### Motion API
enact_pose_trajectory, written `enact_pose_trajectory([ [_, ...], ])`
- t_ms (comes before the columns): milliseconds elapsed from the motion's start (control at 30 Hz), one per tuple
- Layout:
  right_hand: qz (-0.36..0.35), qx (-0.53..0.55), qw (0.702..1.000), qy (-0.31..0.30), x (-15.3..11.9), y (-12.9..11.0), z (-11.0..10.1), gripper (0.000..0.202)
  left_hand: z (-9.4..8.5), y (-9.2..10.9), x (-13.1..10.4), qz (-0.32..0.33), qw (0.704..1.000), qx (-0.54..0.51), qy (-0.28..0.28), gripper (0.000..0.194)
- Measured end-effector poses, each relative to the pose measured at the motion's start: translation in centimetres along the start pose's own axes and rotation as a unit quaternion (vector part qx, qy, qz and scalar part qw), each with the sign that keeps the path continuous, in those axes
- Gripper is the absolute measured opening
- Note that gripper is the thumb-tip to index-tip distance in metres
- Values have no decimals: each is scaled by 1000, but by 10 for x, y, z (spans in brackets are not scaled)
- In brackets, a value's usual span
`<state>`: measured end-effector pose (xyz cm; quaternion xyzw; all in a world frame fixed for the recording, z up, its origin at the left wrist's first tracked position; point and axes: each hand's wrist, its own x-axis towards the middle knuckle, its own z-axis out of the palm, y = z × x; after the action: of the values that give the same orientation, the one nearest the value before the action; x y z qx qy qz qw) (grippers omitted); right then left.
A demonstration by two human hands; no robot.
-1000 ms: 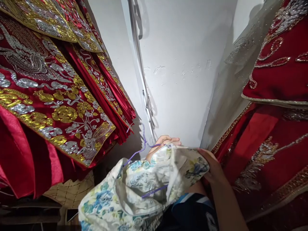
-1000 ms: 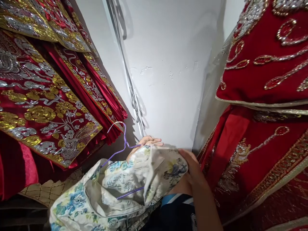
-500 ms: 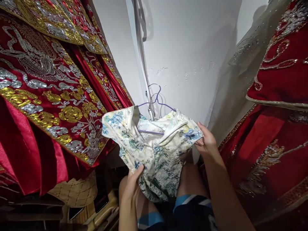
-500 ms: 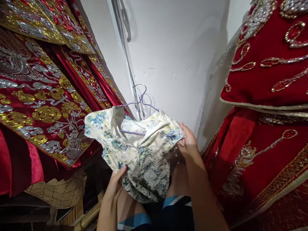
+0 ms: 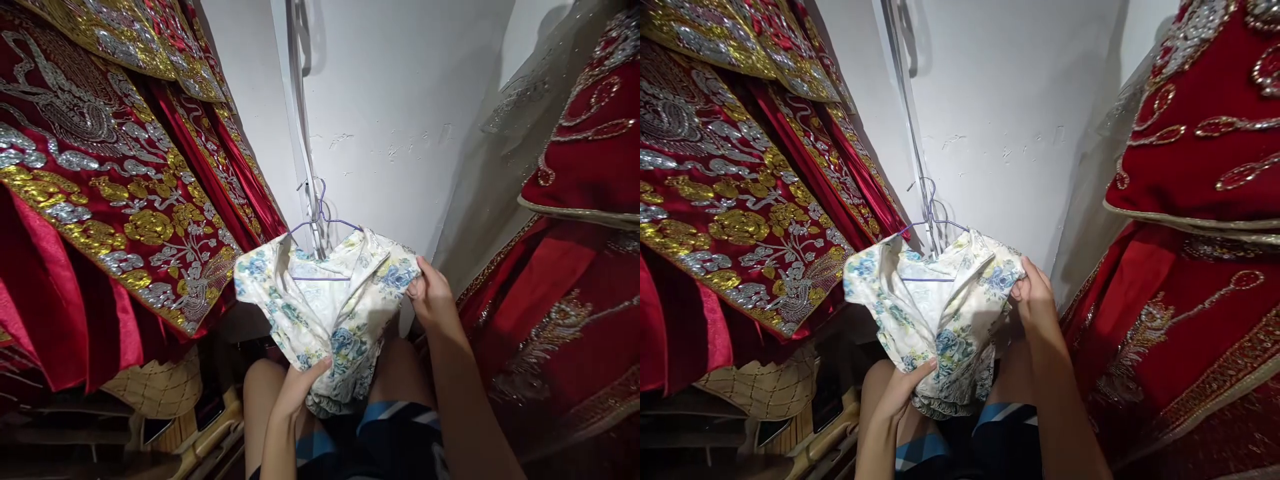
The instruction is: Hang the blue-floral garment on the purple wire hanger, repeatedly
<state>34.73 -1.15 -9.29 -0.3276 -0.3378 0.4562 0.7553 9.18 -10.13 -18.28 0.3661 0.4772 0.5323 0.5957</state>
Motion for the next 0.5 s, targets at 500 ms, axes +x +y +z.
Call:
enact_pose_trajectory([
  [500, 73, -464, 808, -355, -90, 76, 8, 46, 26, -17, 6, 145, 975, 162, -54, 52],
])
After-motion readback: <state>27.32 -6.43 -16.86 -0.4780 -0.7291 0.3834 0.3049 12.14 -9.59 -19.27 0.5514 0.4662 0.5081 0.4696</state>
